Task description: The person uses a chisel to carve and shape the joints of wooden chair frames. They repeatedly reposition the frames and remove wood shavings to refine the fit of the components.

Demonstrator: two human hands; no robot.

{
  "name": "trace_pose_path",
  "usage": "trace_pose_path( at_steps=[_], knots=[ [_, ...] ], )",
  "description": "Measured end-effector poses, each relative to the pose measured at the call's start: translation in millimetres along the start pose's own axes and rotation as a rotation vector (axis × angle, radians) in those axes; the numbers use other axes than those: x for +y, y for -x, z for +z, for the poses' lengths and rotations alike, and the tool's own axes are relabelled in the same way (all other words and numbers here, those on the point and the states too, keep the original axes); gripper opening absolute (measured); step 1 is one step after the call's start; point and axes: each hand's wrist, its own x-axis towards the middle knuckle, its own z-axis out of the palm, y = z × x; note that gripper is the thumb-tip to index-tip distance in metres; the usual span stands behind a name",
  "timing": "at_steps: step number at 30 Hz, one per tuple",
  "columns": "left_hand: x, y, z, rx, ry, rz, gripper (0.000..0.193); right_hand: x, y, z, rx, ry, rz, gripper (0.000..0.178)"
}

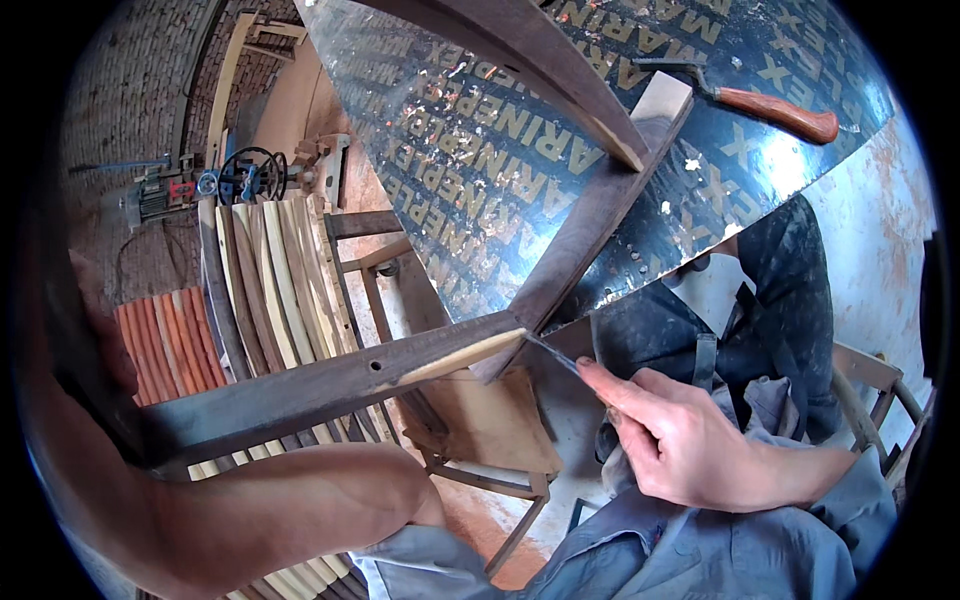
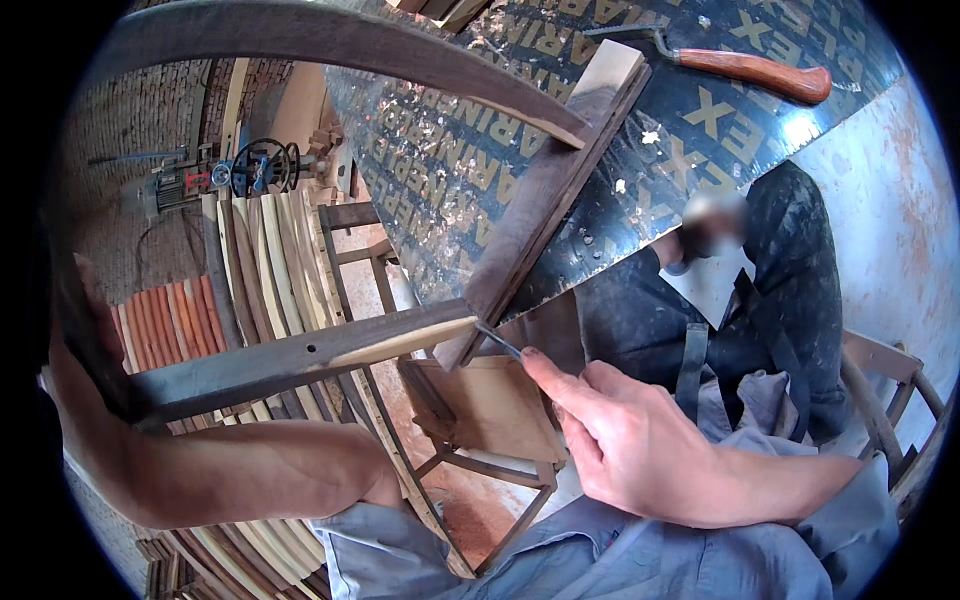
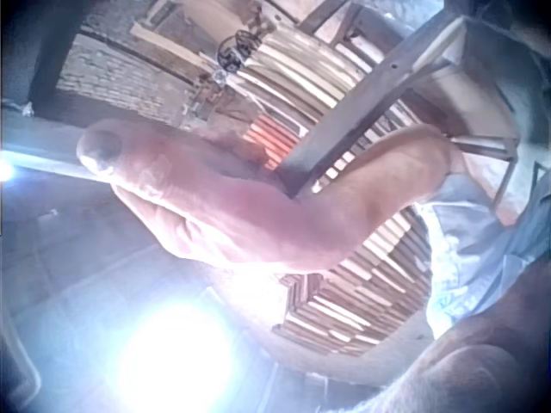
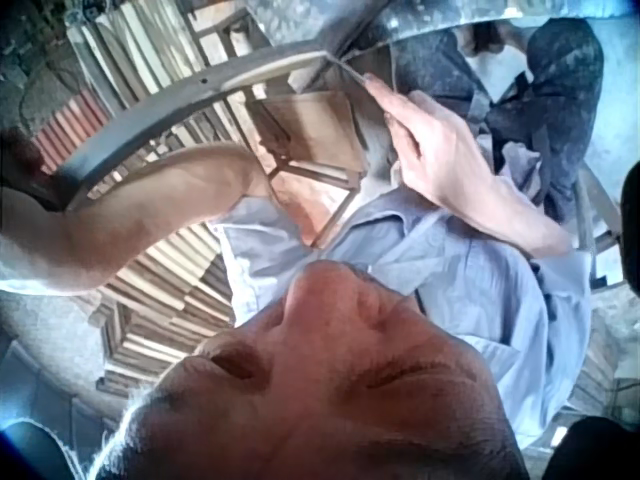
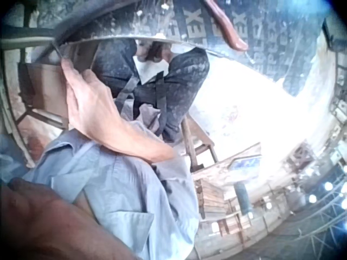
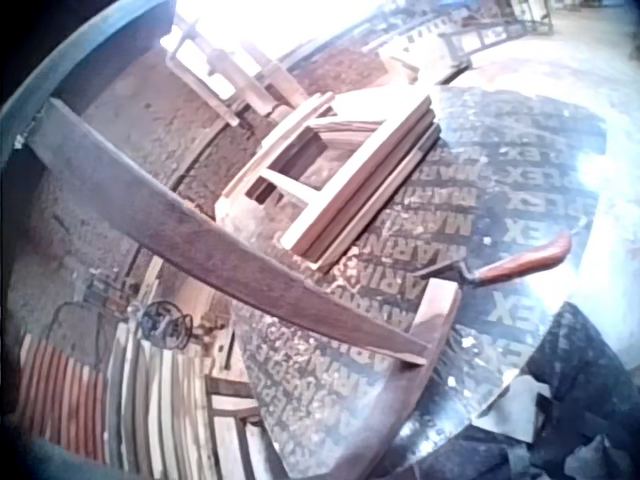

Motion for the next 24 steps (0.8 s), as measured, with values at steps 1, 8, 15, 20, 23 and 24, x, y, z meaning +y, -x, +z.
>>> trace_pose_path(
  at_steps=[1,8,15,20,23,24],
  knots=[
    [1,0,0,0.001,0.006,0.001,0.067,1,1,2,0.005,-0.028,-0.001,0.063],
    [1,7,3,0.015,0.011,0.004,0.067,2,-1,0,0.010,-0.015,0.008,0.063],
    [3,10,0,0.021,0.003,0.011,0.068,-3,-14,-3,-0.019,-0.007,0.009,0.057],
    [3,8,-3,0.017,0.004,0.013,0.068,7,-12,7,0.066,-0.044,-0.042,0.056],
    [4,6,-6,0.022,-0.001,0.023,0.068,-1,9,-4,0.048,-0.025,0.018,0.055],
    [4,6,-7,0.023,-0.007,0.022,0.068,0,9,-3,0.052,-0.018,0.002,0.055]
  ],
)
